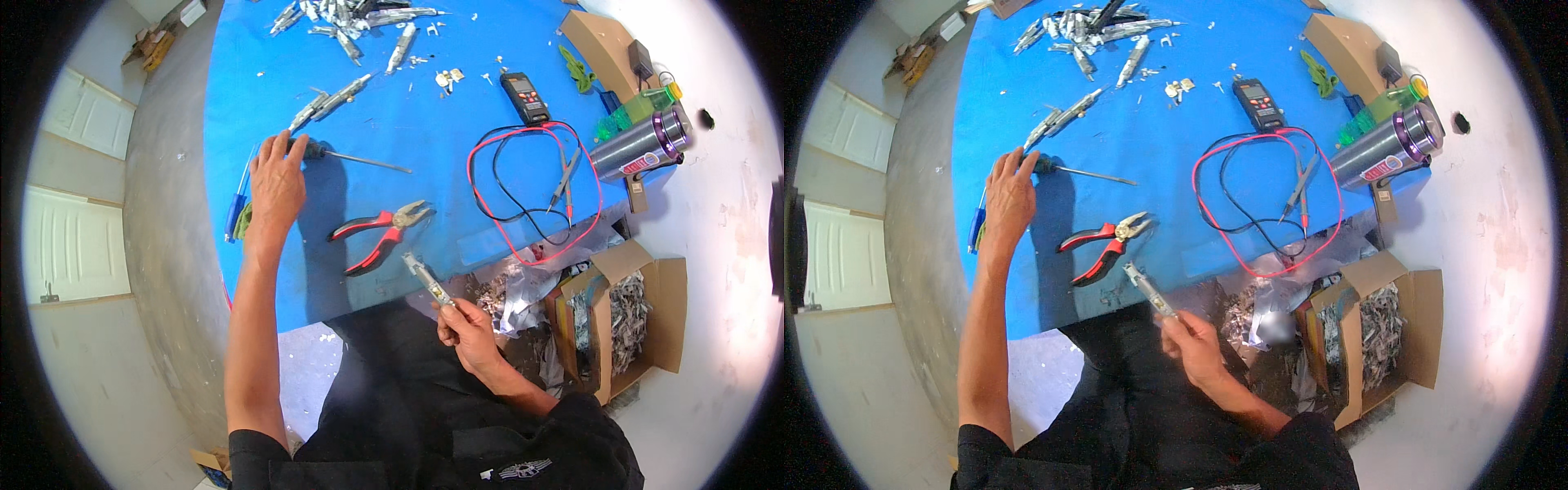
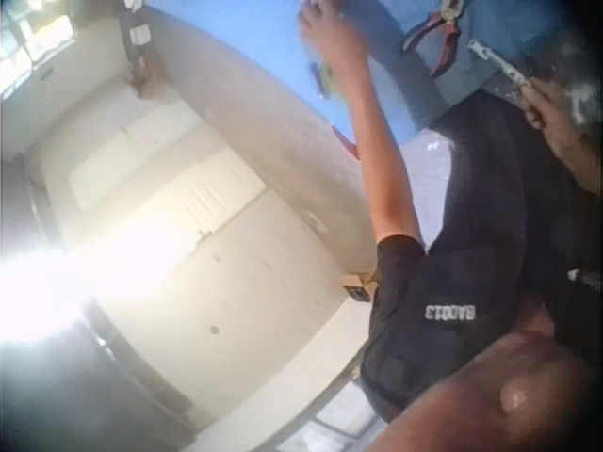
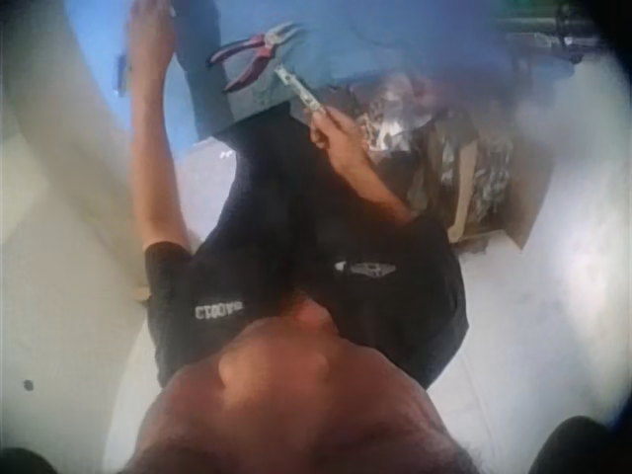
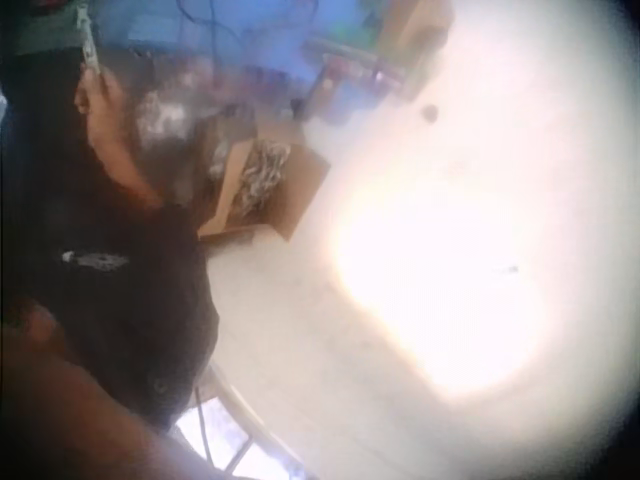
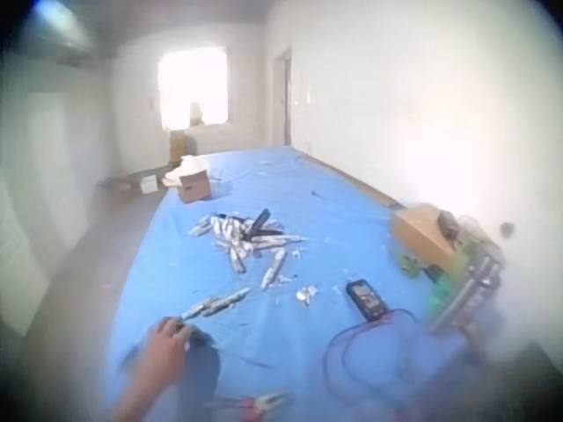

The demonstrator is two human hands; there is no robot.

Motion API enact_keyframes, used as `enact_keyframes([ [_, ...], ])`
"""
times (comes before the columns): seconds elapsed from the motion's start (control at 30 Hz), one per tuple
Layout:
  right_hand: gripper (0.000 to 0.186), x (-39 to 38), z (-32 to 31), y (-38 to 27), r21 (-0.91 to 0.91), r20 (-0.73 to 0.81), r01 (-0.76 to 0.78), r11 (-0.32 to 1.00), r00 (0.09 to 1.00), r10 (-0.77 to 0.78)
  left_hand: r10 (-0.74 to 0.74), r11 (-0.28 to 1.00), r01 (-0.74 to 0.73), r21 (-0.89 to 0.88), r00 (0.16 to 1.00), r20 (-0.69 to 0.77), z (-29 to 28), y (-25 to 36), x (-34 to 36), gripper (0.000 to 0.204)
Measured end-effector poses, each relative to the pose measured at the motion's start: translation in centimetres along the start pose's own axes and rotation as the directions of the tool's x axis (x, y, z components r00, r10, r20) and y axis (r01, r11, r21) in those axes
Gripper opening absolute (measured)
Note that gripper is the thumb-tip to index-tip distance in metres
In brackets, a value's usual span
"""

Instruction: The person uses a screwdriver and pliers to manipulate metal components, uses multimeter probes to test a part, wipes a cylinder with a cloth, and performs adjustments to the component's internal parts.

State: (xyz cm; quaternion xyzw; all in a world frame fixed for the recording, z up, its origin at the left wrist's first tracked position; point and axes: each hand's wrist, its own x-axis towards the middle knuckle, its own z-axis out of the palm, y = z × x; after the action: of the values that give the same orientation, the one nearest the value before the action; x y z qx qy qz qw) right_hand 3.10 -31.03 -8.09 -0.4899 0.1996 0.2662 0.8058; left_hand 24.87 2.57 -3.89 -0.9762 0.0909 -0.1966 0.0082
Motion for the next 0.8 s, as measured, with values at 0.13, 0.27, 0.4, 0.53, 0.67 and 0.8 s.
enact_keyframes([
  [0.13, 0.032, 0.1, 0.0, -0.8, -0.091, -0.002, -0.014, 0.996, 1.0, 0.014, -0.032, 0.998, 0.025, 0.051, 0.988, 0.153, 0.2, -0.3, 1.4, 0.041],
  [0.27, 0.038, 0.4, 0.2, -2.4, -0.327, 0.066, 0.052, 0.944, 0.997, -0.032, -0.02, 1.0, 0.021, -0.004, 0.987, 0.158, -2.7, -0.1, -0.1, 0.031],
  [0.4, 0.04, 1.1, 0.6, -3.2, -0.314, 0.054, 0.016, 0.949, 0.999, 0.001, -0.113, 0.97, 0.129, -0.205, 0.99, 0.086, -6.0, 1.3, -4.7, 0.024],
  [0.53, 0.034, 2.4, 1.0, -3.7, -0.318, 0.054, -0.028, 0.948, 0.997, 0.048, -0.299, 0.849, 0.347, -0.399, 0.937, 0.181, -11.4, 5.2, -11.5, 0.025],
  [0.67, 0.029, 3.1, 1.4, -2.9, -0.219, 0.124, -0.051, 0.974, 0.989, 0.079, -0.367, 0.758, 0.436, -0.485, 0.9, 0.236, -15.1, 8.6, -20.0, 0.032],
  [0.8, 0.029, 2.8, 1.8, -3.2, -0.096, 0.166, -0.086, 0.992, 0.981, 0.101, -0.349, 0.696, 0.422, -0.581, 0.906, 0.24, -16.5, 11.3, -24.3, 0.048],
])
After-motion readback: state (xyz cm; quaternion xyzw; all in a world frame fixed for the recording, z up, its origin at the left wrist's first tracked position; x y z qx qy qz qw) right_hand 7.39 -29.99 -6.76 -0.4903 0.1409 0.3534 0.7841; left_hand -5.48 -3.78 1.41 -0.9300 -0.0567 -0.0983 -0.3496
